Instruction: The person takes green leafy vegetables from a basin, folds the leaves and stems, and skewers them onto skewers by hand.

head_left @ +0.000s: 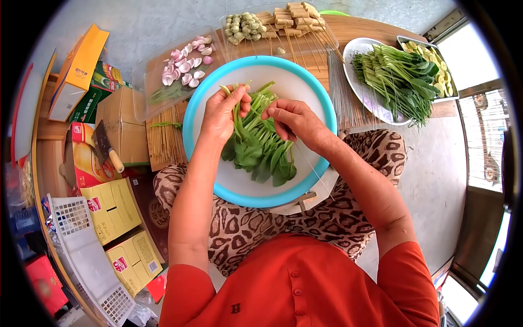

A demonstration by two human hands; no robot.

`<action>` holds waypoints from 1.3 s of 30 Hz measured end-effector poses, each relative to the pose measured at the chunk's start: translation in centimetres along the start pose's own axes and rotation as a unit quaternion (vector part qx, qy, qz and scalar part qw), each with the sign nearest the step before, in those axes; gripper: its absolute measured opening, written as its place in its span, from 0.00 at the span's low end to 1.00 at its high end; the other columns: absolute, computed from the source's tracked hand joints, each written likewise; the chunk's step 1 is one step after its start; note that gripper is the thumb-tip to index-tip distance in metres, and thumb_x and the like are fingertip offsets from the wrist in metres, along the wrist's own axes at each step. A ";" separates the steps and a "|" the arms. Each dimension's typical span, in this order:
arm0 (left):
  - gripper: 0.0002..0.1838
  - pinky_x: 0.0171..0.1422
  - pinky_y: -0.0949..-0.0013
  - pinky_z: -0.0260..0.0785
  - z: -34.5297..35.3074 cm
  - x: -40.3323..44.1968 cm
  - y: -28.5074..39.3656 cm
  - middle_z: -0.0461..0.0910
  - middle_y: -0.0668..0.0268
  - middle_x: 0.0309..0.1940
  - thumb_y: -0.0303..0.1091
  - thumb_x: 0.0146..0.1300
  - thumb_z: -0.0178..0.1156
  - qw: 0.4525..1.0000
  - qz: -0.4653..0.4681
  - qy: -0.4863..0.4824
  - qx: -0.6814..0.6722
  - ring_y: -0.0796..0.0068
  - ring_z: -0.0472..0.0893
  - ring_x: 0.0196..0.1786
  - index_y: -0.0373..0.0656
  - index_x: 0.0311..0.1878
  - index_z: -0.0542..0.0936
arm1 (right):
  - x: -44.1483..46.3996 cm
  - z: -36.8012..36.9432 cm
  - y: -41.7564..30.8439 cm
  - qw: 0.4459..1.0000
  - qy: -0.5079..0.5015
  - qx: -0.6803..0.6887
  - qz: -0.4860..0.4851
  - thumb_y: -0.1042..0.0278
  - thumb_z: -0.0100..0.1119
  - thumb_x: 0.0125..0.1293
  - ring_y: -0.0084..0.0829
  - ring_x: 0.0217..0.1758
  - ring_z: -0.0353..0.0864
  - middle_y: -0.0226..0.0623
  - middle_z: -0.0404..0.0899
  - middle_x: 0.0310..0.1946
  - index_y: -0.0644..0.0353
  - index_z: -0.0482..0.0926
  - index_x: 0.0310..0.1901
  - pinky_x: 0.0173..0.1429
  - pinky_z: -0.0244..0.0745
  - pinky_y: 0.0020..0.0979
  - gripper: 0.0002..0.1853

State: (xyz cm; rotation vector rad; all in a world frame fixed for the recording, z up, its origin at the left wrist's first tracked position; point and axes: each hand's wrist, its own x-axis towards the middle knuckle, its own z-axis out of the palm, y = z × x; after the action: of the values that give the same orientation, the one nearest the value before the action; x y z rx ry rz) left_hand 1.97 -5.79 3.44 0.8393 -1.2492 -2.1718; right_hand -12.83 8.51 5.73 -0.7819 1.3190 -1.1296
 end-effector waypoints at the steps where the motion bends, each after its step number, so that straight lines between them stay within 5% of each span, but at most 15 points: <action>1: 0.11 0.33 0.76 0.64 0.1 0.0 0.0 0.78 0.69 0.31 0.36 0.65 0.62 1.000 0.000 -0.003 -0.003 0.79 0.74 0.31 0.40 0.44 0.78 | 0.0 0.0 -0.1 1.000 0.001 0.000 0.000 0.61 0.46 0.73 0.15 0.15 0.63 0.25 0.69 0.13 0.59 0.78 0.39 0.19 0.56 0.21 0.13; 18: 0.10 0.31 0.76 0.64 0.3 0.1 -0.6 0.79 0.66 0.31 0.33 0.64 0.62 0.999 -0.007 -0.022 -0.026 0.79 0.75 0.28 0.38 0.45 0.78 | 0.1 0.0 0.0 1.000 -0.006 -0.001 -0.001 0.60 0.45 0.74 0.14 0.16 0.63 0.23 0.68 0.15 0.58 0.77 0.41 0.21 0.55 0.20 0.13; 24: 0.12 0.36 0.77 0.65 0.9 -0.1 -1.6 0.79 0.69 0.32 0.32 0.63 0.63 0.998 -0.024 -0.033 0.041 0.80 0.75 0.32 0.37 0.47 0.79 | 0.9 -0.3 0.4 0.999 0.019 0.032 -0.015 0.61 0.45 0.73 0.15 0.15 0.63 0.25 0.70 0.14 0.57 0.78 0.39 0.19 0.55 0.20 0.12; 27: 0.13 0.39 0.78 0.66 0.1 0.6 -2.0 0.79 0.69 0.33 0.32 0.63 0.63 0.996 0.038 -0.046 0.070 0.80 0.77 0.35 0.37 0.48 0.79 | 1.0 -0.3 0.5 0.999 0.028 0.028 -0.016 0.62 0.44 0.73 0.15 0.15 0.63 0.25 0.70 0.14 0.57 0.77 0.39 0.19 0.55 0.20 0.12; 32: 0.15 0.40 0.75 0.67 0.1 -0.1 -0.4 0.80 0.68 0.38 0.30 0.62 0.64 0.999 0.004 0.009 0.039 0.80 0.76 0.34 0.36 0.51 0.79 | 1.0 -0.4 0.4 0.999 0.031 0.041 -0.006 0.63 0.45 0.73 0.16 0.15 0.63 0.26 0.70 0.14 0.58 0.77 0.39 0.20 0.56 0.21 0.12; 39: 0.16 0.46 0.74 0.70 -0.7 0.5 -2.0 0.82 0.65 0.41 0.30 0.64 0.61 0.995 -0.038 -0.033 0.091 0.79 0.79 0.42 0.38 0.53 0.77 | 0.8 -0.3 0.6 0.999 0.021 0.044 -0.009 0.63 0.44 0.73 0.16 0.16 0.64 0.25 0.70 0.15 0.59 0.77 0.40 0.20 0.56 0.21 0.12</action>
State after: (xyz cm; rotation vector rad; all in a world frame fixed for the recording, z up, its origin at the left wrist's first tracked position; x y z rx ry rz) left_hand 1.97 -5.62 1.28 0.9080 -1.4878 -2.1851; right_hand -13.12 8.02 4.82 -0.7098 1.2906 -1.2167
